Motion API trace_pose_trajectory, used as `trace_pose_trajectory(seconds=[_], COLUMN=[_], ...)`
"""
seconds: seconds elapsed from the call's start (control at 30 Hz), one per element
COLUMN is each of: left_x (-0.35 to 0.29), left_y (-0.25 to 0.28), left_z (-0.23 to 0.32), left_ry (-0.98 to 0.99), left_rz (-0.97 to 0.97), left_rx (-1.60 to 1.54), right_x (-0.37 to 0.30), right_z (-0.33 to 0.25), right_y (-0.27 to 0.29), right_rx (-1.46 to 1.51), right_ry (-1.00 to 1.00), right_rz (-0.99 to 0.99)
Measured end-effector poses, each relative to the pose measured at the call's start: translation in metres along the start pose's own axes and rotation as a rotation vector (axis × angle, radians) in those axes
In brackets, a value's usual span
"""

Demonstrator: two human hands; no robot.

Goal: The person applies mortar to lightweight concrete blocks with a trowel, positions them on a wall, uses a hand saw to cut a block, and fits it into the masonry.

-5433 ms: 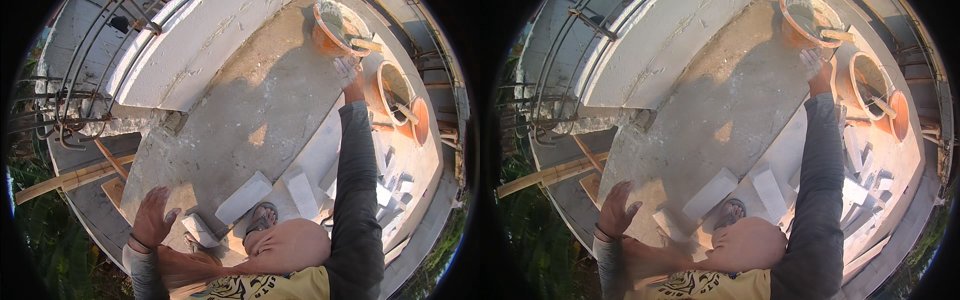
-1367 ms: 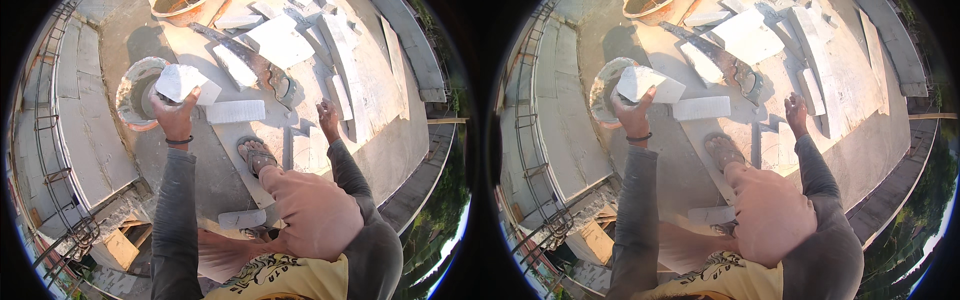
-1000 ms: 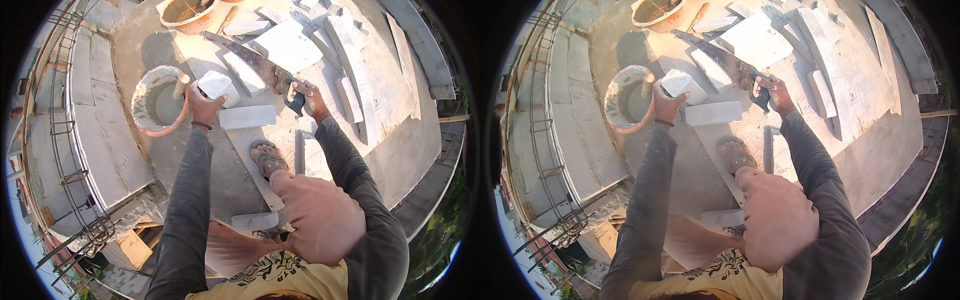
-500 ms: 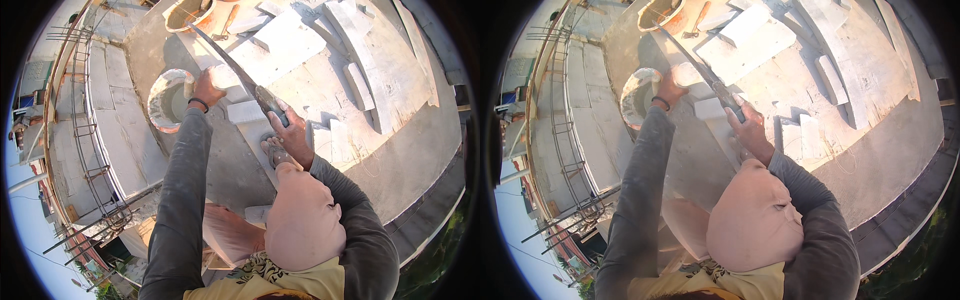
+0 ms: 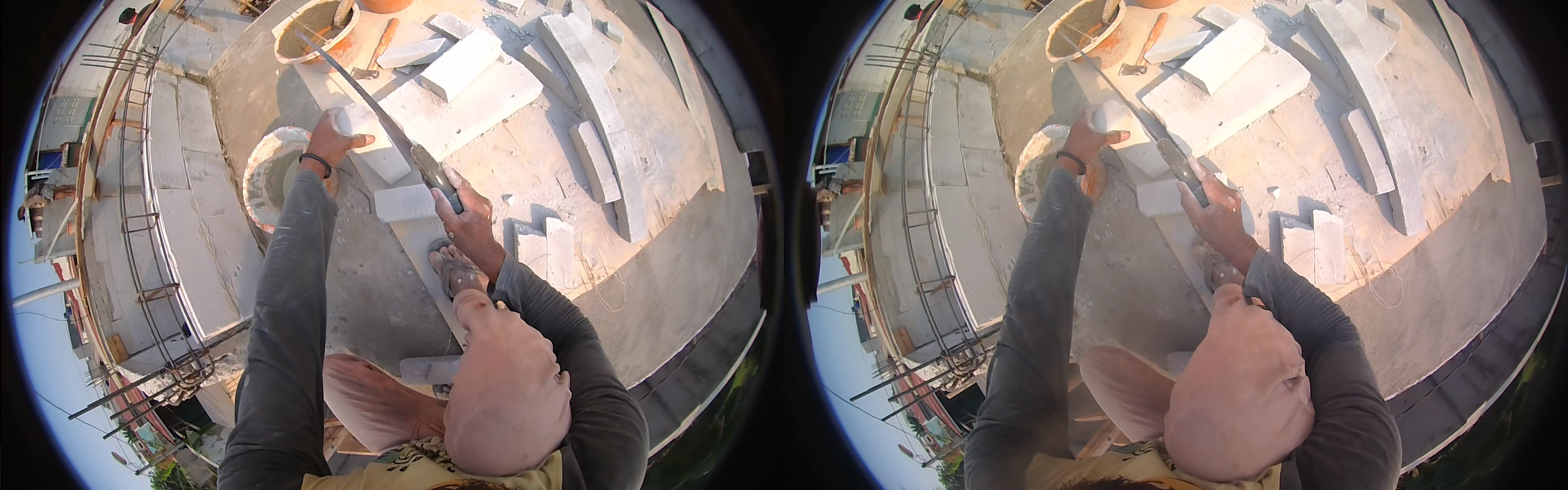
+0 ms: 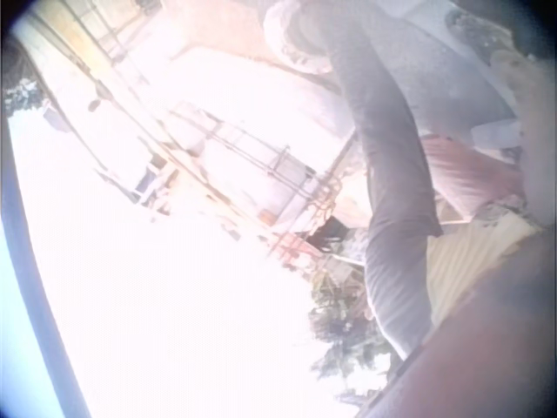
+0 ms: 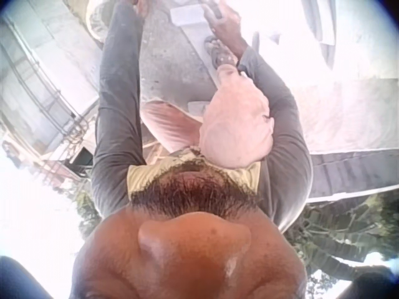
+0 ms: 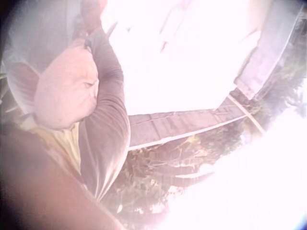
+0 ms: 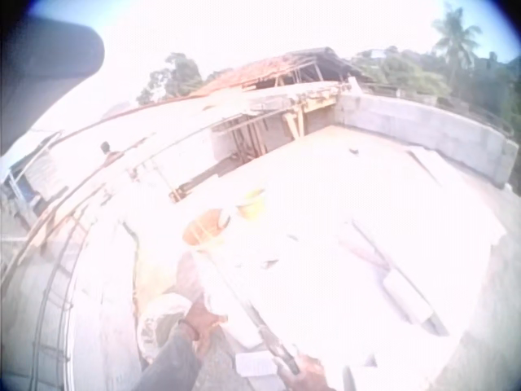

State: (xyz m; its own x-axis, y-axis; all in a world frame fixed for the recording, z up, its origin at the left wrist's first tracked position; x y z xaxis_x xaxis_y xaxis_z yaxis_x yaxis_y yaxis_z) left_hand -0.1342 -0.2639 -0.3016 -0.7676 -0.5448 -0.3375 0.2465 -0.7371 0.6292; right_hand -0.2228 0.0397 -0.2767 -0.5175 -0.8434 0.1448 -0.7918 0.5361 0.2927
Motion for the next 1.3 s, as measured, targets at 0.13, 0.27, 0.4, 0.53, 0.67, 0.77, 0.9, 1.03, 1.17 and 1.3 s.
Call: trace_pose_trajectory(seconds=[0.13,0.27,0.4,0.53,0.67,0.77,0.9,1.03,1.17,1.3], left_x=[-0.013,-0.011,0.011,0.044,0.045,0.041,0.038,0.039,0.045,0.052], left_y=[0.005,0.034,0.032,0.003,-0.002,-0.002,-0.002,0.001,0.002,0.005], left_z=[0.053,0.117,0.139,0.122,0.107,0.117,0.124,0.12,0.114,0.105], left_ry=[-0.138,-0.28,-0.337,-0.327,-0.303,-0.281,-0.287,-0.261,-0.228,-0.219], left_rz=[0.02,0.045,0.022,-0.053,-0.091,-0.106,-0.131,-0.125,-0.106,-0.093], left_rx=[0.006,-0.03,-0.048,-0.052,-0.168,-0.188,-0.184,-0.166,-0.187,-0.188], right_x=[-0.016,-0.021,-0.02,-0.009,-0.007,-0.009,-0.013,-0.016,-0.018,-0.021], right_z=[-0.006,-0.019,-0.04,-0.046,-0.041,-0.042,-0.036,-0.038,-0.039,-0.03], right_y=[0.033,0.069,0.079,0.085,0.079,0.076,0.075,0.075,0.076,0.071], right_rx=[-0.001,-0.046,-0.152,-0.226,-0.249,-0.253,-0.208,-0.194,-0.232,-0.258], right_ry=[-0.131,0.017,0.137,0.243,0.195,0.222,0.184,0.164,0.214,0.139], right_rz=[0.062,0.201,0.214,0.258,0.212,0.217,0.225,0.174,0.184,0.164])
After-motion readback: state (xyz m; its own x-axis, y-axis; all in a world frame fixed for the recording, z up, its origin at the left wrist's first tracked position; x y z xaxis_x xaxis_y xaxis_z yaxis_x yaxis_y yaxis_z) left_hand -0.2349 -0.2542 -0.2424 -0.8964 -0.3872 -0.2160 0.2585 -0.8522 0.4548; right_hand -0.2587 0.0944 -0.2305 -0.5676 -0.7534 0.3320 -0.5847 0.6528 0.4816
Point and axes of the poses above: each hand's wrist, its own x-axis towards the middle knuckle, its own y-axis out of the back of the hand, z = x × y, the point moved 10 cm from there along x, towards the middle knuckle, and after that the axes turned 14 degrees about -z, right-handed, at the moved point
